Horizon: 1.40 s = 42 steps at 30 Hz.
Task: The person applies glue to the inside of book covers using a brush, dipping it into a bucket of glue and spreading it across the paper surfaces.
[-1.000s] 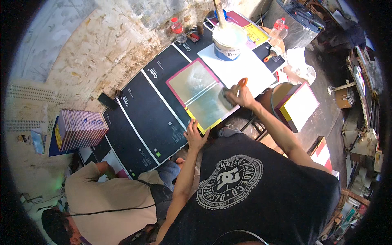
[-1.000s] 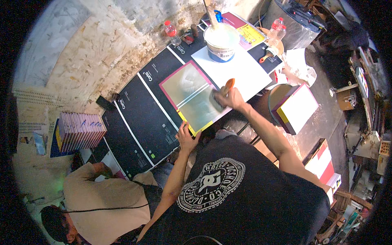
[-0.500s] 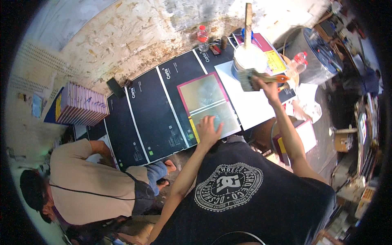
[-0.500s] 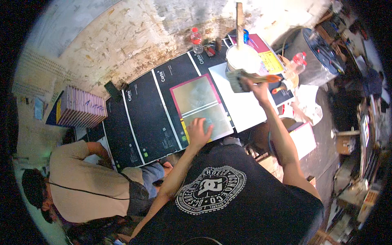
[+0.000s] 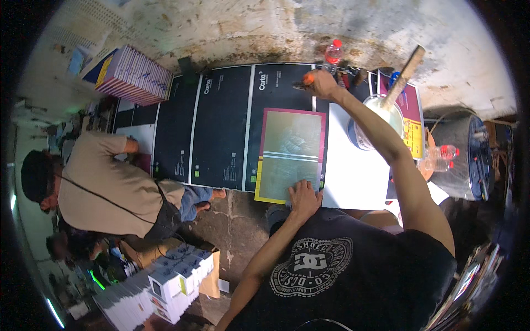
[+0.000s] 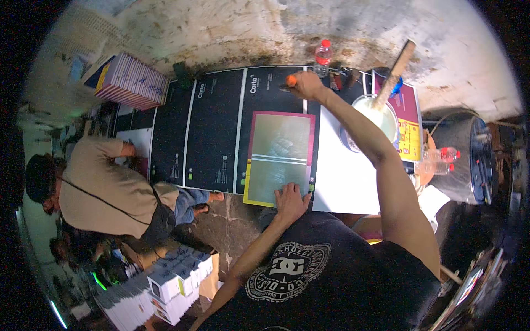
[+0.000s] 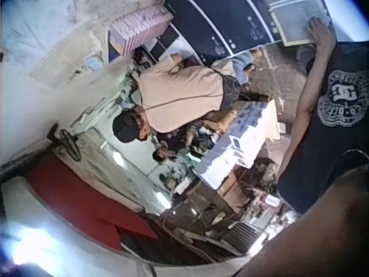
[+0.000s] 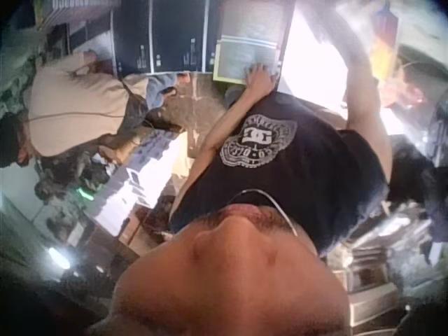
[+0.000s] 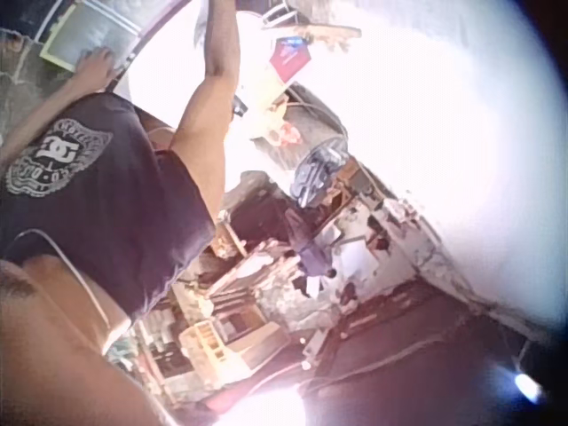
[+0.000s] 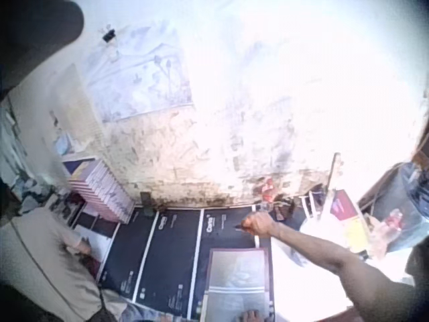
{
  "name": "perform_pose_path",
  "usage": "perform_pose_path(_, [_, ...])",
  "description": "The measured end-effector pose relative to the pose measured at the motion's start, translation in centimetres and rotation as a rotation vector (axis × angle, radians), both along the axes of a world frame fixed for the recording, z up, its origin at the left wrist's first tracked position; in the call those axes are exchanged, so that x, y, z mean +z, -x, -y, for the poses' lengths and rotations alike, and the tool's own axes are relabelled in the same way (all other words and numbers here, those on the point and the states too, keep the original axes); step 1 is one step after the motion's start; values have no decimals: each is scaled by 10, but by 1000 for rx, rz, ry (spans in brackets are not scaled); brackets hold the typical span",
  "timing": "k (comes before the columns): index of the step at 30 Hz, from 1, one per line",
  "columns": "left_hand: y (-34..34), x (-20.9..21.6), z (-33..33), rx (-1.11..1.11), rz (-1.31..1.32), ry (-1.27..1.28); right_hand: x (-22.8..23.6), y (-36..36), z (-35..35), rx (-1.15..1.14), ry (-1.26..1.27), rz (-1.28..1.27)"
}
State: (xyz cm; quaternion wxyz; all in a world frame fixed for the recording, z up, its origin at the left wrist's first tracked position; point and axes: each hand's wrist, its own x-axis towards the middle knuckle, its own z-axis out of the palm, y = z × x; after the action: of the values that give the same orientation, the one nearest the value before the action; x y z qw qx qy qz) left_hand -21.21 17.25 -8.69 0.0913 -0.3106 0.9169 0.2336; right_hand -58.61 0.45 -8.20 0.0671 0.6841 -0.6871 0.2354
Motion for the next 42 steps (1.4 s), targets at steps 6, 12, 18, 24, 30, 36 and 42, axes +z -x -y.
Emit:
perform_pose_path(6, [1, -9, -7, 140, 73, -18, 11, -86, 23, 402, -694, 225])
perform_pose_path(12, [3, 3, -5, 165, 99, -50, 41, -66, 89, 195, -471, 122])
perform_pose_path(18, [6, 1, -1, 173, 107, -25, 27, -108, 81, 401, -738, 201])
perform_pose_path(24, [5, 8, -9, 202, 71, -37, 26, -87, 121, 297, -246, 18])
perform_pose_path(30, [3, 0, -7, 219, 85, -60, 10, -133, 84, 475, -702, 2])
perform_pose_path(36, [-2, 3, -8, 234, 48, -63, 31, -112, 114, 341, -175, 18])
perform_pose_path(42, [2, -3, -7, 225, 34, -53, -14, -78, 51, 523, -537, 283])
